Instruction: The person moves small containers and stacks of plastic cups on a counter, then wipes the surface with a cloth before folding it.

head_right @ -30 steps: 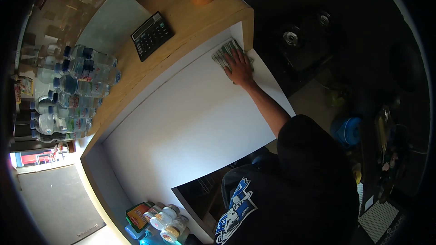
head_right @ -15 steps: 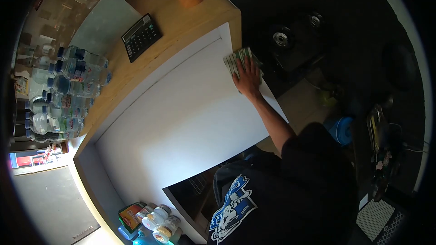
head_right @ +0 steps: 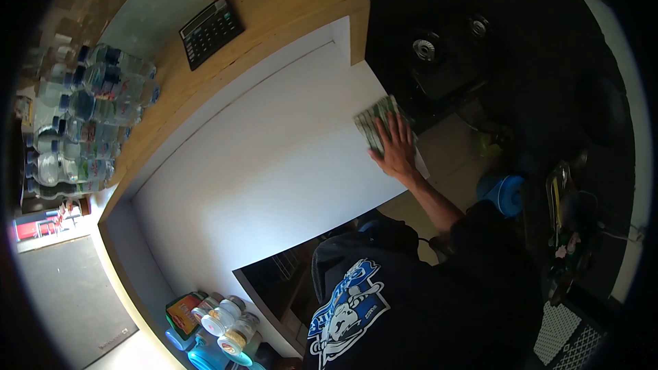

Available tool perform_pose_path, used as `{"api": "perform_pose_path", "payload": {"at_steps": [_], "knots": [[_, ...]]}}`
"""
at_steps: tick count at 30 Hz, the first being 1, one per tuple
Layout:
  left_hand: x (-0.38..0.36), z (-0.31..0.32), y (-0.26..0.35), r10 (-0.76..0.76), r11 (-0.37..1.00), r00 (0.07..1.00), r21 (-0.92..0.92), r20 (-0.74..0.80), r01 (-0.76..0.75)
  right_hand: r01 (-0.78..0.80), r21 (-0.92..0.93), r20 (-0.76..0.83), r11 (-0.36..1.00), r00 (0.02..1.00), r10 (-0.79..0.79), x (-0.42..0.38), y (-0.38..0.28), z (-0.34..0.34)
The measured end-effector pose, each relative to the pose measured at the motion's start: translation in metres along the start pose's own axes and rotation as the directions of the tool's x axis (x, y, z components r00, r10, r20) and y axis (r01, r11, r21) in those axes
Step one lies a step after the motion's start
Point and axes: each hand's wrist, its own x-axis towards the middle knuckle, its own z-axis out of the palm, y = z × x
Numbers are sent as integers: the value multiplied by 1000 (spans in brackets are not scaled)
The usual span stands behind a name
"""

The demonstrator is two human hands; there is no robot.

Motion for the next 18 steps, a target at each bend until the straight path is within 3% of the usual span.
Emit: {"api": "perform_pose_path", "payload": {"at_steps": [7, 15, 18], "knots": [[-17, 24, -6, -14, 997, 1000, -78, -16, 13, 26, -17, 46, 1000, 999, -25, -67, -30, 2], [-45, 52, -3, -32, 982, 997, -187, -70, 18, 460, 148, 222, 876, 847, -482, -18, -118, 27], [-40, 68, -39, -21, 938, 996, -347, -87, -10, 525, 200, 234, 827, 795, -560, -5, -166, 37]]}}
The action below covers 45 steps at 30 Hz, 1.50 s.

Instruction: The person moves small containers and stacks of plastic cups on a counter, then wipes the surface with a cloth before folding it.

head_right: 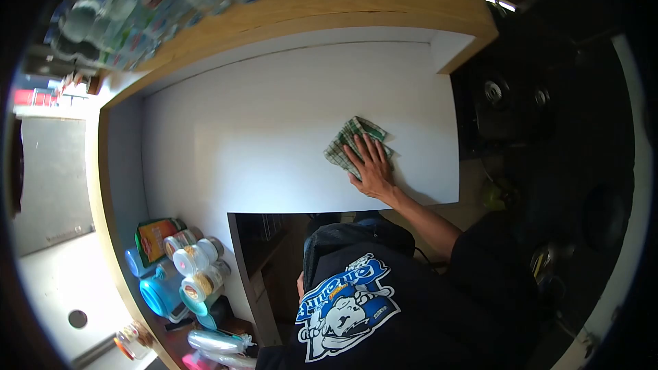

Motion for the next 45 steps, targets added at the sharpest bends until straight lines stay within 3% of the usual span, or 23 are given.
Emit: {"api": "perform_pose_path", "payload": {"at_steps": [1, 3, 6, 9, 10, 11, 12, 13, 14, 16, 19, 21, 23, 24, 26, 30, 32, 34, 37, 38, 41, 42, 45], "knots": [[11, 1, -36, 10, 986, 1000, -164, 5, -9, 34, -3, 12, 999, 999, -34, 12, -12, 5], [34, -5, -88, 74, 956, 992, -276, -99, -99, 88, 66, 5, 994, 996, -88, 32, -40, 15], [24, -35, -45, 90, 983, 974, -140, -208, -121, 184, 140, -13, 973, 983, -184, 55, -82, 35], [21, -70, 30, 126, 971, 966, -172, -227, -167, 72, 598, 122, 798, 976, -180, 81, -122, 45], [32, -78, 41, 168, 952, 956, -212, -239, -221, -122, 753, 213, 646, 975, -64, 85, -139, 45], [31, -91, 76, 206, 939, 944, -218, -258, -264, -380, 684, 494, 623, 870, -13, 99, -143, 52], [33, -100, 104, 244, 925, 928, -220, -283, -310, -494, 822, 521, 283, 853, -27, 98, -152, 68], [42, -107, 121, 286, 905, 919, -240, -272, -352, -553, 828, 551, -96, 833, -49, 97, -159, 83], [51, -114, 136, 330, 881, 907, -259, -260, -395, -622, 753, 605, -215, 783, -147, 100, -174, 64], [51, -122, 186, 208, 748, 961, -604, -180, -275, -741, 534, 661, -407, 667, -345, 109, -214, -8], [48, -128, 231, 228, 465, 971, -869, -68, -169, -743, 567, 623, -355, 669, -405, 109, -234, -14], [57, -128, 232, 193, 613, 976, -765, -99, -199, -714, 700, 678, -21, 674, -293, 108, -229, 1], [64, -128, 223, 251, 604, 946, -730, -206, -320, -564, 755, 643, 336, 737, -207, 107, -222, 19], [76, -124, 210, 255, 586, 940, -737, -227, -337, -649, 668, 735, 365, 653, -184, 110, -226, 16], [90, -123, 194, 238, 530, 931, -766, -276, -363, -566, 711, 670, 416, 725, -158, 106, -236, 23], [110, -147, 180, 230, 711, 864, -529, -449, -464, -402, 759, 546, 513, 822, -164, 126, -268, 43], [122, -165, 182, 216, 705, 832, -508, -512, -495, -243, 780, 415, 576, 891, -186, 145, -283, 66], [139, -182, 186, 222, 675, 765, -471, -605, -568, -125, 787, 313, 605, 925, -216, 166, -304, 74], [155, -205, 194, 186, 820, 748, -319, -638, -476, -36, 761, 232, 647, 947, -221, 190, -335, 78], [160, -205, 197, 188, 772, 691, -330, -698, -543, -20, 750, 217, 662, 952, -217, 194, -344, 78], [187, -188, 182, 255, 893, 574, -39, -779, -449, 247, 570, 70, 783, 936, -346, 203, -339, 113], [177, -192, 185, 304, 919, 643, 39, -703, -391, 363, 446, -9, 818, 916, -401, 198, -340, 118], [151, -197, 195, 470, 881, 598, 388, -649, -271, 584, 265, -66, 767, 805, -590, 184, -355, 110]]}}
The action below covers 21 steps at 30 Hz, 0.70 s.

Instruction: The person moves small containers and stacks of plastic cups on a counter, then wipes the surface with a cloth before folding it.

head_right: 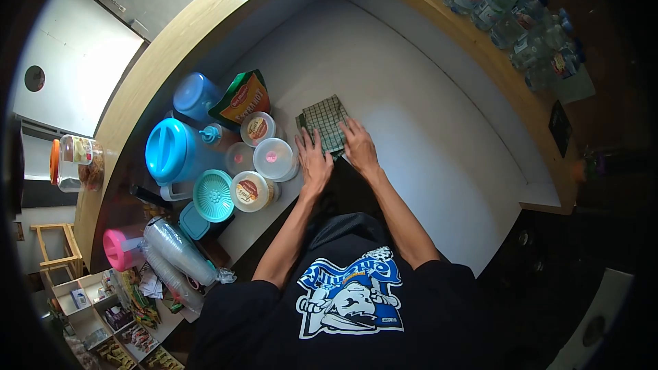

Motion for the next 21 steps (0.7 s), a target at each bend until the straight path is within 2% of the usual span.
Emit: {"api": "perform_pose_path", "payload": {"at_steps": [1, 4, 5, 11, 14, 15, 18, 20, 21], "knots": [[1, -4, -2, 99, 995, 995, 10, 1, -99, 12, 25, 69, 1000, 998, -14, -1, -5, 0], [3, 16, -21, 232, 972, 959, -1, 163, -235, 37, -85, 230, 996, 973, -16, -10, -5, 15], [0, 26, -27, 251, 965, 953, 31, 169, -260, 21, -115, 286, 993, 958, 13, -13, -5, 17], [3, 11, -18, 202, 979, 951, -19, 235, -203, -38, -80, 307, 996, 950, 61, -13, -7, 21], [-5, 14, -20, 169, 985, 963, -55, 208, -161, -44, -53, 316, 998, 947, 59, -12, -11, 13], [-14, -4, -13, 189, 980, 972, -90, 139, -177, -42, -30, 238, 999, 970, 48, -15, -12, 9], [-57, -36, -25, 253, 847, 958, -509, 134, -152, -64, 37, 34, 997, 997, 62, -41, -21, -7], [-90, -76, -37, 164, 769, 889, -620, 428, 157, -123, 70, -48, 990, 991, 126, -75, -33, -26], [-110, -88, -46, 105, 729, 900, -648, 424, 220, -156, 71, -57, 985, 986, 160, -98, -30, -32]]}}
